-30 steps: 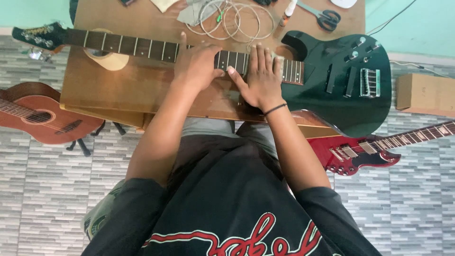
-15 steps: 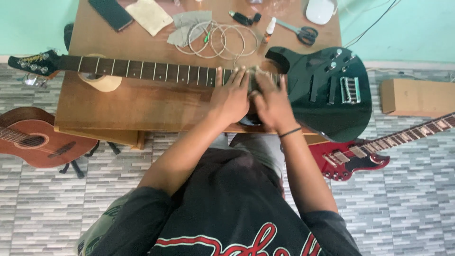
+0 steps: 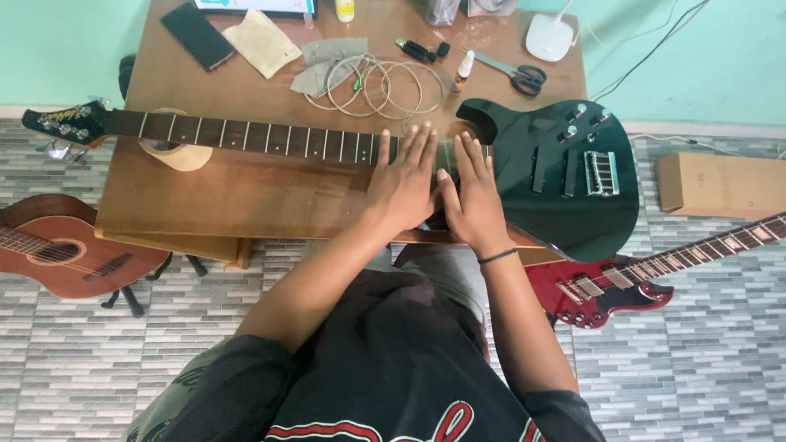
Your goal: The person wipes the body and neck of a black electric guitar with a cloth. They clean around the pickups, knobs, and bridge, then move along the fretboard and headstock, returning to the body to continue wiping.
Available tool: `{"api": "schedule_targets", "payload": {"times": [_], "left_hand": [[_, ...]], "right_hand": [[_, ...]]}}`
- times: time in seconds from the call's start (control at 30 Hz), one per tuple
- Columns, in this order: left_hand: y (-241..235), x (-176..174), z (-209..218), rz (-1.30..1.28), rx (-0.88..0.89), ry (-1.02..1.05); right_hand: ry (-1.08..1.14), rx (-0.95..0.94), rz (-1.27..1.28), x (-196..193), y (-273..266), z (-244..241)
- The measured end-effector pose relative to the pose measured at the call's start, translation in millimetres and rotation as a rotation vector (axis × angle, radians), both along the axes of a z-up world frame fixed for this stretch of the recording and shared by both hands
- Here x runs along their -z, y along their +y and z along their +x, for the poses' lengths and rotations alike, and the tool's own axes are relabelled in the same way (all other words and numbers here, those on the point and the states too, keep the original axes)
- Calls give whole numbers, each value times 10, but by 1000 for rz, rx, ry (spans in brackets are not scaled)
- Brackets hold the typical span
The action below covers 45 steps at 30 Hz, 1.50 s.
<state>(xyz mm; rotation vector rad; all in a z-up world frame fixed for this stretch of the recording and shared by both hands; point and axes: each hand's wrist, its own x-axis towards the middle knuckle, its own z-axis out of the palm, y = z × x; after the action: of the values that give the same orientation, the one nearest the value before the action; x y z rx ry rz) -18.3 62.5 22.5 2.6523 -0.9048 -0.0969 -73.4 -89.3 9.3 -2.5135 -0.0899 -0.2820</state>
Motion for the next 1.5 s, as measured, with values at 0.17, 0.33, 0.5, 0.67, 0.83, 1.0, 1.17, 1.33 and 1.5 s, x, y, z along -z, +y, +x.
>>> {"api": "schedule_targets", "payload": {"times": [0.17, 0.33, 0.5, 0.67, 0.83, 1.0, 1.17, 1.33, 1.5], "left_hand": [[265, -173, 123, 63, -51, 74], [942, -299, 357, 95, -156, 49], [1489, -377, 520, 131, -383, 124], [1577, -310, 522, 96, -385, 104], [1645, -223, 580, 104, -370, 82], [1635, -180, 542, 57, -385, 132], [1648, -39, 559, 37, -386, 89], [1655, -250, 426, 4, -381, 89], [1674, 152, 597, 21, -377, 27]], "right_hand": [[8, -69, -35, -45, 157, 138], [28, -137, -132, 67, 322, 458], [207, -95, -536, 192, 497, 689], [229, -78, -523, 76, 632, 581], [292, -92, -468, -38, 694, 739], [267, -113, -504, -97, 791, 689], [318, -83, -513, -132, 1071, 522], [258, -158, -531, 88, 1017, 690], [198, -152, -566, 2, 1207, 377]]}}
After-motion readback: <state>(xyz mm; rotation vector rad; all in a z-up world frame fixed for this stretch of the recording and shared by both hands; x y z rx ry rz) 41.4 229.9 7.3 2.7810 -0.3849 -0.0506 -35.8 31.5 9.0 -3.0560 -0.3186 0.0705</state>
